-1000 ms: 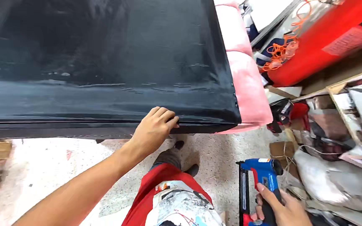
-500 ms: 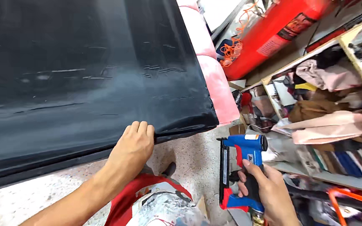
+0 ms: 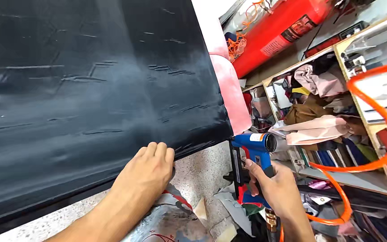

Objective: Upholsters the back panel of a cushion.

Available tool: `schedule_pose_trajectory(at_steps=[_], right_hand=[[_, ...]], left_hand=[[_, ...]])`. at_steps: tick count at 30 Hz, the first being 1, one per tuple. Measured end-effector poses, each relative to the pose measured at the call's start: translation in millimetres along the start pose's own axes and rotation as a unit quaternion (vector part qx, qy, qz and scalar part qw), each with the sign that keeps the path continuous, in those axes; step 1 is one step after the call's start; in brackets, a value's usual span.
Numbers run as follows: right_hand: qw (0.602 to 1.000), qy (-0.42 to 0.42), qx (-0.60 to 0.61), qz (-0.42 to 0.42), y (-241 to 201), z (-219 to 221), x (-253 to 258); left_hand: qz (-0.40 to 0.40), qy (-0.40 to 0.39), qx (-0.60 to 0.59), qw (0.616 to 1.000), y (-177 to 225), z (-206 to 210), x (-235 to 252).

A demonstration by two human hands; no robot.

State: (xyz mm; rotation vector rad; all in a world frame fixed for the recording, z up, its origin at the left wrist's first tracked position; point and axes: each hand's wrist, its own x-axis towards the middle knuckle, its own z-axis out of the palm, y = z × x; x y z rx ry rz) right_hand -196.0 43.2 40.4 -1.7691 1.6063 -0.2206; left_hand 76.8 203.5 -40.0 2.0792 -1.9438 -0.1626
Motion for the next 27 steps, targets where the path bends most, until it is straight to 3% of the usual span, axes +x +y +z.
schedule_pose_trajectory(at_steps=[8,12,21,25,27], right_hand=[[0.999,-0.037,-0.028,0.001,-3,10,-7],[0.997,-0.03,-0.049,-0.048,-8,35,-33],[0.995,-0.053,-0.026,-0.076,-48,81,-87],[0.996,-0.066,0.0,-0.055,-55,82,-100],[0.999,-0.048,0.003,-0.021,-58,75,-115]], left_hand=[[0.089,0.032,0.057,0.994,5,-4,-6],[0.118,0.029,0.073,0.99,6,-5,-6],[0.124,0.045,0.096,0.987,6,-3,-8],[0.129,0.043,-0.024,0.99,-11,-5,-11],[0.086,0.038,-0.099,0.991,-35,-13,-24]])
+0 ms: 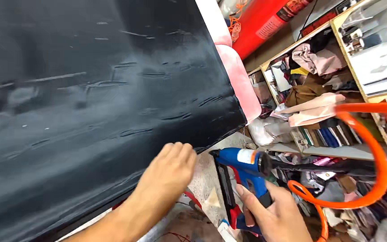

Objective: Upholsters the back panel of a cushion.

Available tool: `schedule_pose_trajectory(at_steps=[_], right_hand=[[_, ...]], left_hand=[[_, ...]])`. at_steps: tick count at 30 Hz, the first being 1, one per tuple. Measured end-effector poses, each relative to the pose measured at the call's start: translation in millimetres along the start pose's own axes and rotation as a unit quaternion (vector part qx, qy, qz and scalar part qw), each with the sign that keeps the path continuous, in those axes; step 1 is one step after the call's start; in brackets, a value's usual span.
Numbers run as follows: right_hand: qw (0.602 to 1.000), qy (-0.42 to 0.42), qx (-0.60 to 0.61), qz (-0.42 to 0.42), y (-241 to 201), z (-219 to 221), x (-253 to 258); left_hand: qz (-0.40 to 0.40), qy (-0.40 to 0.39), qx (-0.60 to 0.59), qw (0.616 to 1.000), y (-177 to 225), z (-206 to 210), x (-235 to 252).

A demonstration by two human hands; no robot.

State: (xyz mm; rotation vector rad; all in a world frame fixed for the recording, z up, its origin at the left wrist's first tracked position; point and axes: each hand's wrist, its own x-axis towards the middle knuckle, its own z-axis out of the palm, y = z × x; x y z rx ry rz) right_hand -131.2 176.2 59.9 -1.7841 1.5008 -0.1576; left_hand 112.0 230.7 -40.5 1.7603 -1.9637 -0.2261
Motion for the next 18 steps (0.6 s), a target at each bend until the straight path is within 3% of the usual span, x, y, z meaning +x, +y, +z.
schedule_pose_trajectory(at_steps=[7,11,18], right_hand=[[0.988,0.011,0.149,0.028,27,-7,-46],[0.978,-0.011,0.208,0.026,46,18,-44],[0.976,-0.001,0.213,0.036,42,35,-72]], left_hand=[[-0.088,0.014,0.148,0.985,-42,-76,-110],[-0.142,0.015,0.129,0.981,-43,-75,-128],[-0.114,0.075,0.102,0.985,-39,-75,-135]])
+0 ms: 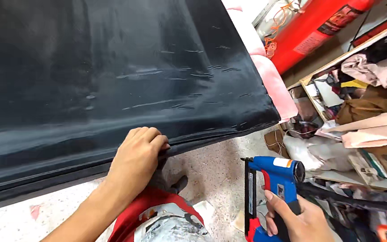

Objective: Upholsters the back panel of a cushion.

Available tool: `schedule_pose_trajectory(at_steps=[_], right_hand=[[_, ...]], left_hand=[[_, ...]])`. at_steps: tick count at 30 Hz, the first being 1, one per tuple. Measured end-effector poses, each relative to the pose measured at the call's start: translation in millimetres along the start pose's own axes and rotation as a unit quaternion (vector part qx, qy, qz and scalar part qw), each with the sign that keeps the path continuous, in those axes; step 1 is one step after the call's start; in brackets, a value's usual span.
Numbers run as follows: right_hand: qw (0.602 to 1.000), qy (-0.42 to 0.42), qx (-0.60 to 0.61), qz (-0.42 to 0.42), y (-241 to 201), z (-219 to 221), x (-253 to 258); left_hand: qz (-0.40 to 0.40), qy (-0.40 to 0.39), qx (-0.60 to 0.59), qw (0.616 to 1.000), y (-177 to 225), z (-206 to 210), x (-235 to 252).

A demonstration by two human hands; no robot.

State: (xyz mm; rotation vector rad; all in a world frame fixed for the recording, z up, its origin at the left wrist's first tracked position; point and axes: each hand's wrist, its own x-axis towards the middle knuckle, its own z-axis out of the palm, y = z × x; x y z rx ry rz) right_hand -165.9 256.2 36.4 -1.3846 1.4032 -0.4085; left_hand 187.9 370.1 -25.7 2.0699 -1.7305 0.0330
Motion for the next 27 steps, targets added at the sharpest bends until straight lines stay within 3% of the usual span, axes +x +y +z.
schedule_pose_trajectory(at_steps=[4,8,12,17,27], right_hand=[[1.0,0.02,-0.005,0.004,-8,0,-24],[1.0,0.021,-0.005,-0.004,-21,13,-10],[0.996,0.012,-0.065,-0.057,-37,27,33],[0.981,0.028,-0.184,-0.053,-52,35,55],[0.971,0.0,-0.238,-0.039,-68,81,21]], left_hand=[[-0.011,-0.064,0.028,0.998,8,4,9],[0.044,-0.108,0.059,0.991,8,5,6],[0.12,-0.076,0.105,0.984,5,7,5],[0.151,-0.037,0.11,0.982,5,11,6],[0.177,-0.038,0.066,0.981,5,9,5]])
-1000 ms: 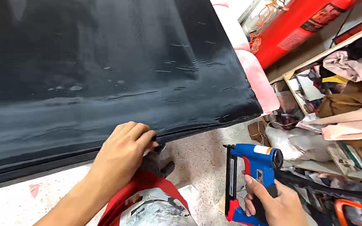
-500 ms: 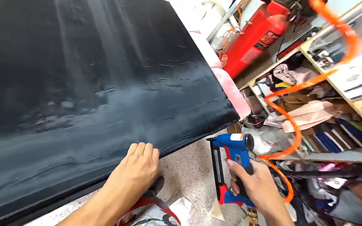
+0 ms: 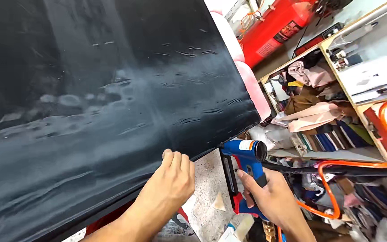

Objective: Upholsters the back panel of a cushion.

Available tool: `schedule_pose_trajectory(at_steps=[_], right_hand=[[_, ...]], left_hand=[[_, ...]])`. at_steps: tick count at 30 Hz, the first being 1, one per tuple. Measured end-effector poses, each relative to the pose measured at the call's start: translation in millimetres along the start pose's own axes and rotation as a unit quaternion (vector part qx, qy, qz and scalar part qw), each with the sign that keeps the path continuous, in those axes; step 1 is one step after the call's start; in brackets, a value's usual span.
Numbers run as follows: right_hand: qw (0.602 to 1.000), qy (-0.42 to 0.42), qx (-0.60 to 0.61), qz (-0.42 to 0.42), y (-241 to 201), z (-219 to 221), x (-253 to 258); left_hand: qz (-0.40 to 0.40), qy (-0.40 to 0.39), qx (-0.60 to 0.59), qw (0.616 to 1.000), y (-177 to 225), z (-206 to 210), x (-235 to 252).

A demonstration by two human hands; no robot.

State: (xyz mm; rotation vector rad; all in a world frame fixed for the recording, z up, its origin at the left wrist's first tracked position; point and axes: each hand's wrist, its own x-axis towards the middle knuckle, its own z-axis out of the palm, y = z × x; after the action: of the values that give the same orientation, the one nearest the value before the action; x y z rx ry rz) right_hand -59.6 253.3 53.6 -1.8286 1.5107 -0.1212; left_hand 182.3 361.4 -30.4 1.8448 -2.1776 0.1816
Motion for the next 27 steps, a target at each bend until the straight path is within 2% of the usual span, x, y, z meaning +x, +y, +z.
schedule_pose_trajectory(at_steps=[6,9,11,15,18,20,23,27], right_hand=[[1.0,-0.011,0.011,-0.019,-30,34,-33],[0.999,-0.027,0.024,0.004,-42,42,-45],[0.998,-0.029,0.05,0.005,-48,42,-53],[0.993,0.019,0.113,-0.014,-51,35,-84],[0.989,0.023,0.145,0.001,-42,26,-112],[0.988,0.014,0.154,-0.006,-29,29,-117],[0.984,-0.013,0.179,-0.007,-14,49,-109],[0.979,-0.021,0.201,0.012,-10,75,-107]], left_hand=[[-0.012,0.004,-0.048,0.999,-4,1,-3],[-0.006,0.01,-0.056,0.998,-5,2,-3],[-0.03,0.012,-0.075,0.997,-10,-3,-7],[-0.131,0.026,-0.146,0.98,-39,-28,-63],[-0.196,0.035,-0.156,0.967,-64,-52,-129],[-0.236,0.022,-0.152,0.959,-78,-69,-155],[-0.26,0.067,-0.092,0.959,-82,-70,-158],[-0.255,0.04,-0.08,0.963,-71,-81,-151]])
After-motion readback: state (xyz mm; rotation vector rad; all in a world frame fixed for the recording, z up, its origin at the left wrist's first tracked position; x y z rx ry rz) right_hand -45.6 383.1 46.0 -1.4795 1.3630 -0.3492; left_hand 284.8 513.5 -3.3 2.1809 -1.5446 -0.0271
